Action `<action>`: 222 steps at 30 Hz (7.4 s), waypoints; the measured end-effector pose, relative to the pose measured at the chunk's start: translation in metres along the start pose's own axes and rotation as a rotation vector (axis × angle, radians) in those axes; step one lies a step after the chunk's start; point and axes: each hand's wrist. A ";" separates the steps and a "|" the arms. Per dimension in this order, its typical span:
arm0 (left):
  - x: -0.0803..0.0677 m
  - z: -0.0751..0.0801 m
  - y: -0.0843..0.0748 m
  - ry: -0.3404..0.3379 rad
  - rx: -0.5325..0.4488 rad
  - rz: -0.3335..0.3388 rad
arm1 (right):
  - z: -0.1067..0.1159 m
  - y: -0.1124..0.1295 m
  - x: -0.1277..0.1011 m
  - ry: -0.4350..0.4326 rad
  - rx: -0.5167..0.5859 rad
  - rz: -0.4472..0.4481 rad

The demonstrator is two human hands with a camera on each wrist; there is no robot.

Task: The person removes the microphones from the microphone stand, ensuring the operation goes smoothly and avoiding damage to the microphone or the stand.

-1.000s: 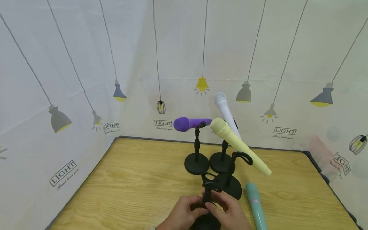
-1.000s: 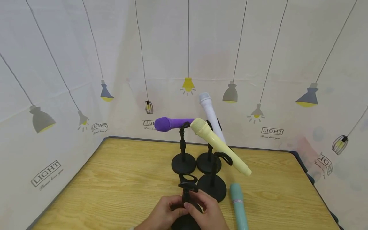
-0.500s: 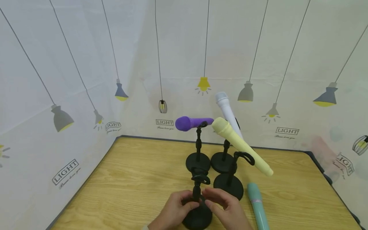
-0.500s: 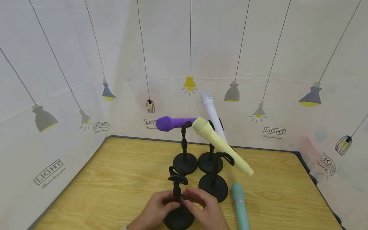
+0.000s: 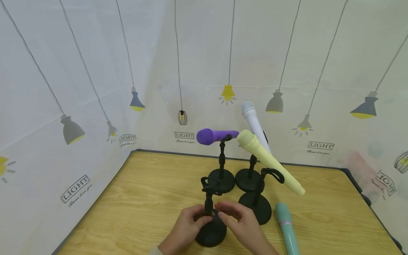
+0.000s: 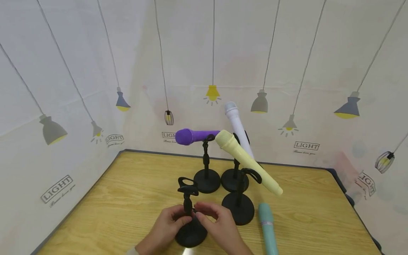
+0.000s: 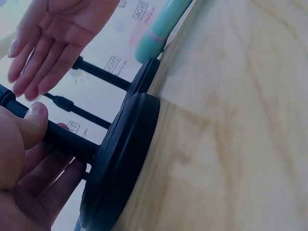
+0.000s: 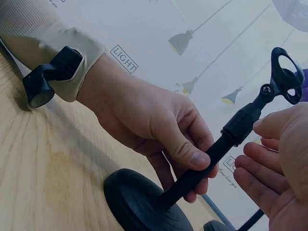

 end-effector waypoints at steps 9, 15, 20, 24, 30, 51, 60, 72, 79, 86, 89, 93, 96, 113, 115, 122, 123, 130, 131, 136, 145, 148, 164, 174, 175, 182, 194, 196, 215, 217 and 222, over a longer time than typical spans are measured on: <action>0.007 0.013 0.015 -0.117 0.100 0.004 | -0.019 -0.001 0.029 0.019 -0.063 0.087; 0.008 0.027 0.019 -0.163 0.123 0.054 | -0.026 -0.010 0.044 0.030 -0.068 0.099; 0.012 0.038 0.025 -0.214 0.153 0.101 | -0.031 -0.018 0.053 0.028 -0.052 0.080; 0.015 0.046 0.032 -0.274 0.173 0.130 | -0.037 -0.021 0.060 0.039 -0.029 0.090; 0.019 0.058 0.040 -0.334 0.185 0.176 | -0.051 -0.027 0.068 0.070 -0.030 0.111; 0.037 0.088 0.062 -0.447 0.235 0.224 | -0.067 -0.038 0.075 0.072 -0.026 0.083; 0.037 0.098 0.070 -0.475 0.222 0.225 | -0.066 -0.037 0.072 0.070 -0.029 0.067; 0.030 0.097 0.069 -0.498 0.247 0.304 | -0.061 -0.040 0.071 0.070 -0.028 0.064; 0.023 0.092 0.056 -0.531 0.276 0.334 | -0.051 -0.039 0.069 0.034 -0.042 0.059; 0.023 0.080 0.049 -0.557 0.283 0.278 | -0.037 -0.036 0.061 0.006 -0.041 0.051; 0.023 0.074 0.046 -0.558 0.259 0.206 | -0.032 -0.034 0.057 -0.018 -0.036 0.055; 0.024 0.066 0.043 -0.488 0.234 0.118 | -0.025 -0.031 0.053 -0.059 -0.035 0.075; 0.026 0.060 0.041 -0.401 0.228 0.091 | -0.020 -0.028 0.050 -0.081 -0.032 0.085; 0.038 0.025 0.013 -0.058 0.172 0.015 | 0.020 -0.006 0.018 -0.224 -0.099 0.089; 0.042 0.019 0.010 -0.034 0.157 -0.001 | 0.027 -0.002 0.013 -0.230 -0.096 0.110; 0.057 -0.008 0.003 0.043 0.109 -0.067 | 0.039 0.012 -0.002 -0.254 -0.094 0.114; 0.059 -0.013 0.001 0.055 0.100 -0.077 | 0.040 0.014 -0.004 -0.257 -0.103 0.110; 0.065 -0.040 -0.010 0.118 0.061 -0.147 | 0.052 0.030 -0.023 -0.277 -0.183 0.191; 0.065 -0.043 -0.012 0.123 0.055 -0.145 | 0.054 0.032 -0.025 -0.282 -0.190 0.220; 0.069 -0.057 -0.019 0.143 0.024 -0.123 | 0.063 0.043 -0.035 -0.296 -0.243 0.355; 0.078 -0.077 -0.036 0.156 0.011 -0.120 | 0.078 0.073 -0.038 -0.303 -0.292 0.622; 0.080 -0.082 -0.039 0.157 0.007 -0.098 | 0.083 0.083 -0.038 -0.301 -0.322 0.660; 0.098 -0.094 -0.044 0.151 0.046 -0.089 | 0.094 0.108 -0.026 -0.331 -0.333 0.752; 0.107 -0.106 -0.045 0.146 0.044 -0.137 | 0.097 0.107 -0.024 -0.351 -0.354 0.698; 0.107 -0.106 -0.044 0.141 0.046 -0.138 | 0.097 0.106 -0.024 -0.355 -0.360 0.692; 0.106 -0.106 -0.044 0.135 0.041 -0.136 | 0.096 0.106 -0.026 -0.398 -0.399 0.612; 0.106 -0.108 -0.048 0.100 0.037 -0.139 | 0.098 0.102 -0.027 -0.424 -0.455 0.598; 0.105 -0.108 -0.049 0.089 0.033 -0.144 | 0.099 0.101 -0.027 -0.424 -0.456 0.600; 0.102 -0.110 -0.048 0.002 0.030 -0.121 | 0.099 0.100 -0.033 -0.395 -0.454 0.657; 0.101 -0.109 -0.046 0.007 0.034 -0.139 | 0.098 0.100 -0.034 -0.387 -0.460 0.652; 0.094 -0.104 -0.044 0.027 0.024 -0.144 | 0.095 0.102 -0.039 -0.372 -0.469 0.611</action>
Point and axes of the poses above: each hand's wrist, its own x-axis towards the middle knuckle, its own z-axis out of the back of the hand, y = z × x, and after that the axes turned 15 degrees about x, right-handed
